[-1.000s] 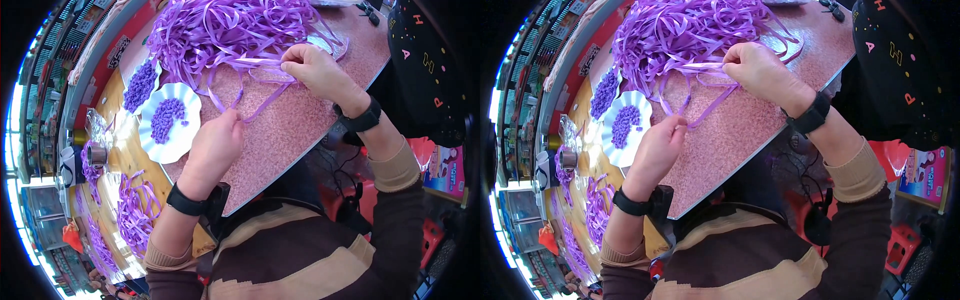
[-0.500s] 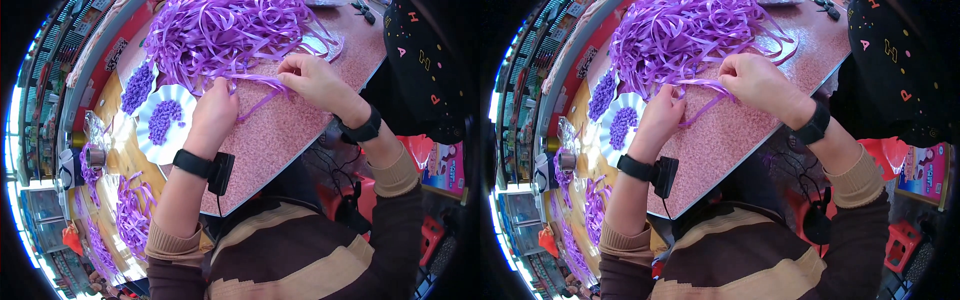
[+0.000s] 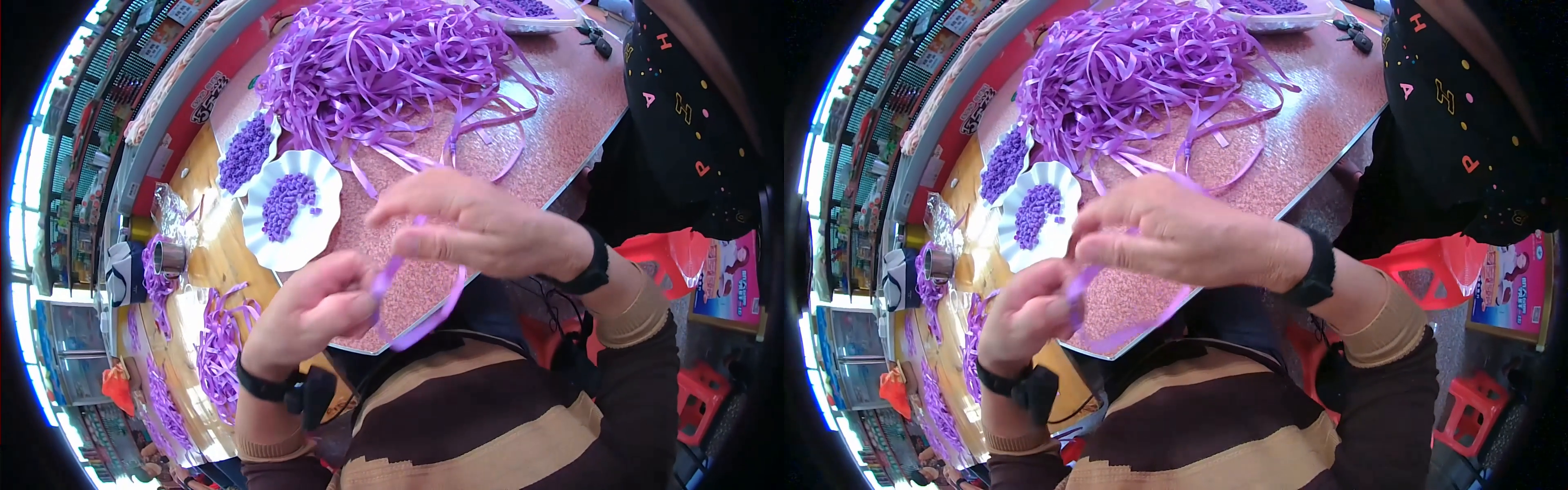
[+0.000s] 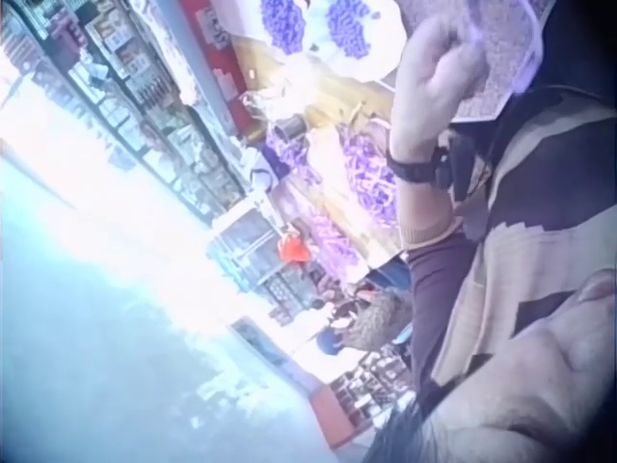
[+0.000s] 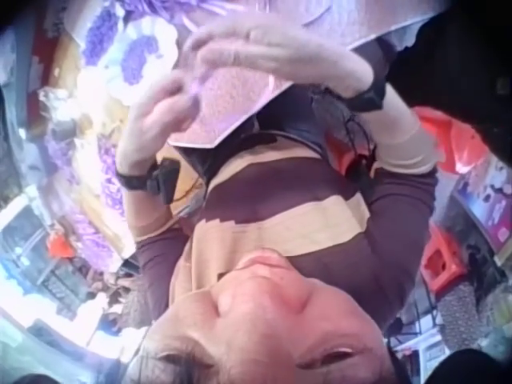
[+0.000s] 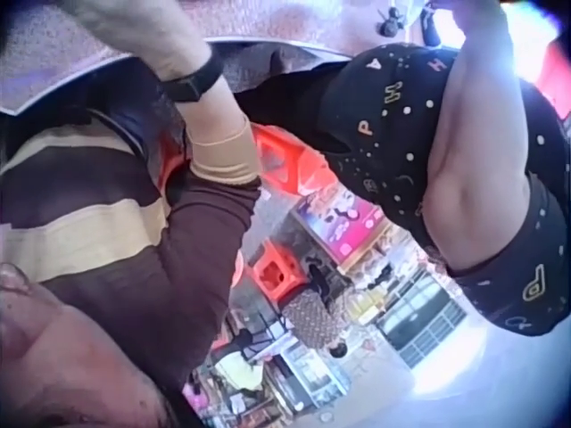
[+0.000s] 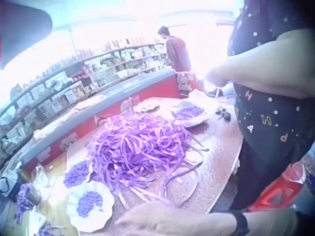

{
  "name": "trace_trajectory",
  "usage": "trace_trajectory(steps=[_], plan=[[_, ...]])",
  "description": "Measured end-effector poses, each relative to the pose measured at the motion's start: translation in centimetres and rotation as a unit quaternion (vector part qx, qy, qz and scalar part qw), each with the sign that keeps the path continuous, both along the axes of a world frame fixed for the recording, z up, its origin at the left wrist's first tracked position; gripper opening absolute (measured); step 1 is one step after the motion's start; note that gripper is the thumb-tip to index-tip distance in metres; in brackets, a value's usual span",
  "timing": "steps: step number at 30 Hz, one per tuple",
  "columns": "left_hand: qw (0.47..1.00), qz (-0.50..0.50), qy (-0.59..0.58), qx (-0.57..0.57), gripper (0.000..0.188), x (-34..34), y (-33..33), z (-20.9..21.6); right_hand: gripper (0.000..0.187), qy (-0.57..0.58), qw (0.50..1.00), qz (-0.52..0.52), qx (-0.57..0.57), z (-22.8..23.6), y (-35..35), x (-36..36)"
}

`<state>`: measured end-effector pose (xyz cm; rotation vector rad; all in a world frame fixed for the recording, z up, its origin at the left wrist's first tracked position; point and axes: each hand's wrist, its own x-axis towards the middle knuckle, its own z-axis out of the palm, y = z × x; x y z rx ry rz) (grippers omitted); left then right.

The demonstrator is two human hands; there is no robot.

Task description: The person picks up purple beads from a plate and threads them onto a needle before sliding them onto a purple ribbon.

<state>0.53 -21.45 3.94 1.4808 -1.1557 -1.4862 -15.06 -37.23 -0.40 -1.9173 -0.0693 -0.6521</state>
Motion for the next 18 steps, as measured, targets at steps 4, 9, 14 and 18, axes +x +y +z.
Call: trace_trajectory(steps=[4, 9, 14, 18], plan=[[0.964, 0.131, 0.187, -0.134, 0.023, 2.6, 5.7, 1.1, 0.021, 0.118, 0.989, 0.089, 0.021, 0.4, 1.8, 0.3], [0.879, 0.359, 0.191, -0.249, 0.022, 6.5, 14.0, 1.7, 0.016, 0.193, 0.97, 0.04, 0.139, 0.0, 2.1, -0.2], [0.82, 0.496, 0.058, -0.282, 0.015, 10.5, 24.2, 4.9, 0.014, 0.226, 0.963, -0.029, 0.145, -0.8, 1.4, -0.3], [0.694, 0.66, -0.12, -0.261, 0.019, 10.1, 28.0, 5.9, 0.013, 0.226, 0.957, -0.11, 0.147, -2.6, -0.1, -0.9]])
